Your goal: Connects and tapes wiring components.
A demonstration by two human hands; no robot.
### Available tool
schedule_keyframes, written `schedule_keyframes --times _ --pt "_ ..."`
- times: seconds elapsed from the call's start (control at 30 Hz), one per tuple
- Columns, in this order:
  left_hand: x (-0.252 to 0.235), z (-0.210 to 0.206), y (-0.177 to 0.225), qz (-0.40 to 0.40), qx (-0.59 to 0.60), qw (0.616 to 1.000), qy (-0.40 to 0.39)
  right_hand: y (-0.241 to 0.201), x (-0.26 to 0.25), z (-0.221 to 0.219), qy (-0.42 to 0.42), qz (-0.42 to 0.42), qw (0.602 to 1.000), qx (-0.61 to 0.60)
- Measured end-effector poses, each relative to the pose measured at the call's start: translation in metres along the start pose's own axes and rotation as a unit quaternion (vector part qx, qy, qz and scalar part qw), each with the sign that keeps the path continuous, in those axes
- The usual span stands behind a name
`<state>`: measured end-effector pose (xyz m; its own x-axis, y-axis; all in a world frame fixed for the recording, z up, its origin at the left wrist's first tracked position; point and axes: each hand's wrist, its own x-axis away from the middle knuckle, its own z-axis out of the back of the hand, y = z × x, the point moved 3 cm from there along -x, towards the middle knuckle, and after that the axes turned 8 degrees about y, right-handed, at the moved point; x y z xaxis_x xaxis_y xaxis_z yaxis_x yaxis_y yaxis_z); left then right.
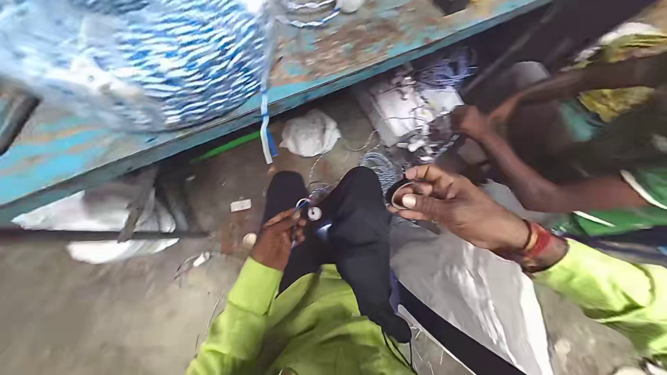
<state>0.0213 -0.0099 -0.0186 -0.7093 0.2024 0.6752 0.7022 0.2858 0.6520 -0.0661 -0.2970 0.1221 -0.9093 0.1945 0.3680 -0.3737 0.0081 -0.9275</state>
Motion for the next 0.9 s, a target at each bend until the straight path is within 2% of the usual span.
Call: schedule_keyframes --times 0.07,0.17,0.3,0.43,0.53,0.67,0.77,0.9 --pt "0.012 0.000 0.000 -0.010 0.039 0.999 0.033 0.016 -0.030 -0.036 -0.050 -0.024 0.997 -0.045" --pt "0.027 -0.002 0.007 -0.035 0.049 0.996 0.062 0.034 -0.044 -0.081 -0.058 -0.016 0.996 -0.071" --pt "0.041 0.006 0.012 -0.093 0.036 0.995 0.019 0.062 -0.036 -0.121 -0.023 0.096 0.994 -0.045" --pt "0.057 0.017 0.005 -0.143 0.036 0.988 -0.044 0.076 -0.016 -0.142 -0.018 0.221 0.975 0.019" --pt "0.069 0.023 -0.002 -0.155 0.061 0.984 -0.069 0.089 -0.003 -0.148 -0.029 0.249 0.968 0.015" --pt "0.076 0.027 -0.016 -0.189 0.041 0.979 -0.065 0.100 0.004 -0.152 -0.043 0.191 0.980 -0.032" --pt "0.085 0.031 -0.019 -0.239 0.016 0.971 -0.025 0.105 0.002 -0.151 -0.037 0.129 0.984 -0.119" --pt "0.093 0.043 -0.019 -0.264 -0.029 0.964 0.025 0.117 -0.001 -0.159 -0.054 0.009 0.982 -0.183"
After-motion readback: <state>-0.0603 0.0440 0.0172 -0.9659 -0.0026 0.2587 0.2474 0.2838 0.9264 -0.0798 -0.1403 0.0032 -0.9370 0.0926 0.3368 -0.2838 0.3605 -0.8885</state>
